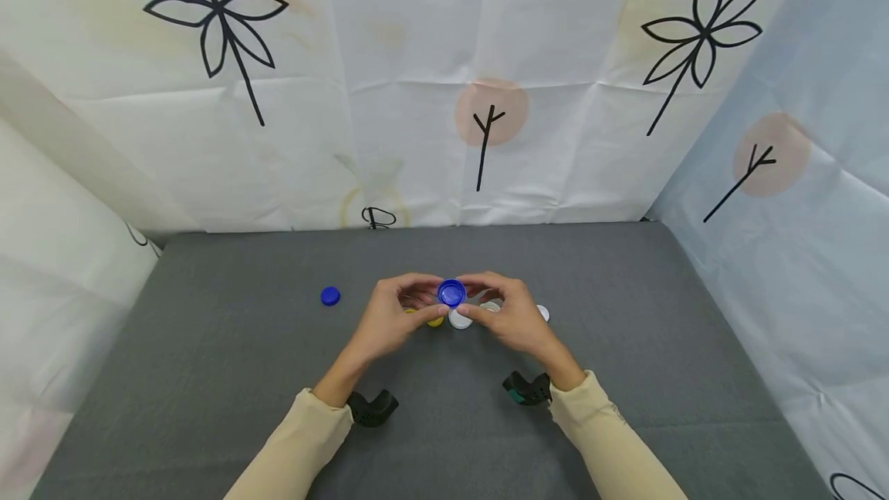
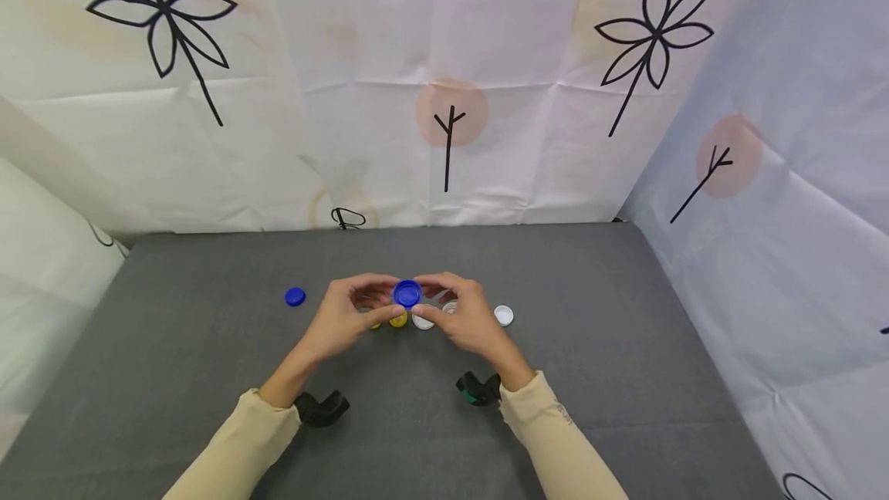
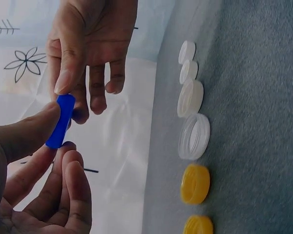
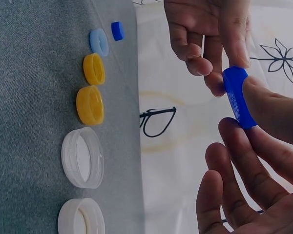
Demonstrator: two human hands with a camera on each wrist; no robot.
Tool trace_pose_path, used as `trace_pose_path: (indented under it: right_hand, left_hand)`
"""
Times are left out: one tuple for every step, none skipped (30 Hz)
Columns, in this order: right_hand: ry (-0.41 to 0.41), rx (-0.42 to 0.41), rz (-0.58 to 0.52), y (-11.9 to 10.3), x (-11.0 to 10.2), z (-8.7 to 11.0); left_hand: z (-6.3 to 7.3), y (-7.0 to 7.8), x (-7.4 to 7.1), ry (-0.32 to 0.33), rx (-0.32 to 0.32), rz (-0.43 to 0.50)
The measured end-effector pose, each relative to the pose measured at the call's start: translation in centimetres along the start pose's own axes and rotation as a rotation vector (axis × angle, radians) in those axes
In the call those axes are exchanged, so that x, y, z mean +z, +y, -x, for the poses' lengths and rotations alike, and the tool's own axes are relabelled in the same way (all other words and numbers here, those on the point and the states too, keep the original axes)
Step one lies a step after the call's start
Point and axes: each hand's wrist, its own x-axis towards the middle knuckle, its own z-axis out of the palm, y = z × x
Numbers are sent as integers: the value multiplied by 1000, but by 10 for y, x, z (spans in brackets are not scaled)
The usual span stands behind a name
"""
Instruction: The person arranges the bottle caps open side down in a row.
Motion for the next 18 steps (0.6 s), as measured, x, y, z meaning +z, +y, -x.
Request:
trace_pose_path:
  right_hand:
    - [1,-1,0,0,-1,0]
    - [2,-2,2,1,-1,1]
    - [3,-3,4,1,-1,1]
    - [4,-4,5,1,-1,1]
    - [5,-4,5,1,-1,2]
    - [7,-4,3,2,-1,2]
    - [8,-4,3,2,-1,2]
    - [10,-3,2,2,-1,2]
    - [11,-2,0,3,-1,2]
    - [11,-2,-3,3,-1,2]
    - [11,-2,-3,3,-1,2]
    - [9,-1,-3,3,-1,2]
    - [8,0,-2,3,-1,2]
    - [5,1,-3,3,-1,2]
    - [2,3,-6,2,-1,2]
    - [0,5,-9,2,-1,1]
    - [-1,7,-11,2,-1,1]
    - [-1,8,-14,1,-1,1]
  left_hand:
    - [0,0,0,-5,-17,23]
    - [-1,0,1,-11,-34,46]
    - [-1,0,1,-14,-63,74]
    - [-2,-1,2,-17,-91,99]
    - [-2,-1,2,-19,-118,125]
    - [-2,-2,2,-21,-143,146]
    - [-2,-2,2,-22,-163,164]
    - [-2,-3,3,-22,-180,179]
    - [-3,-3,3,-21,-195,194]
    - [-3,-3,3,-21,-202,203]
    - [-3,-3,3,-20,-204,211]
    - [-3,-3,3,-17,-202,216]
    - [-3,-3,3,-11,-201,219]
    - [-2,-2,3,-8,-196,221]
    - [-2,-2,3,-4,-187,224]
    - [-2,-1,3,0,-178,226]
    - [-2,-1,4,4,-166,229]
    - [-1,-1,4,7,-154,233]
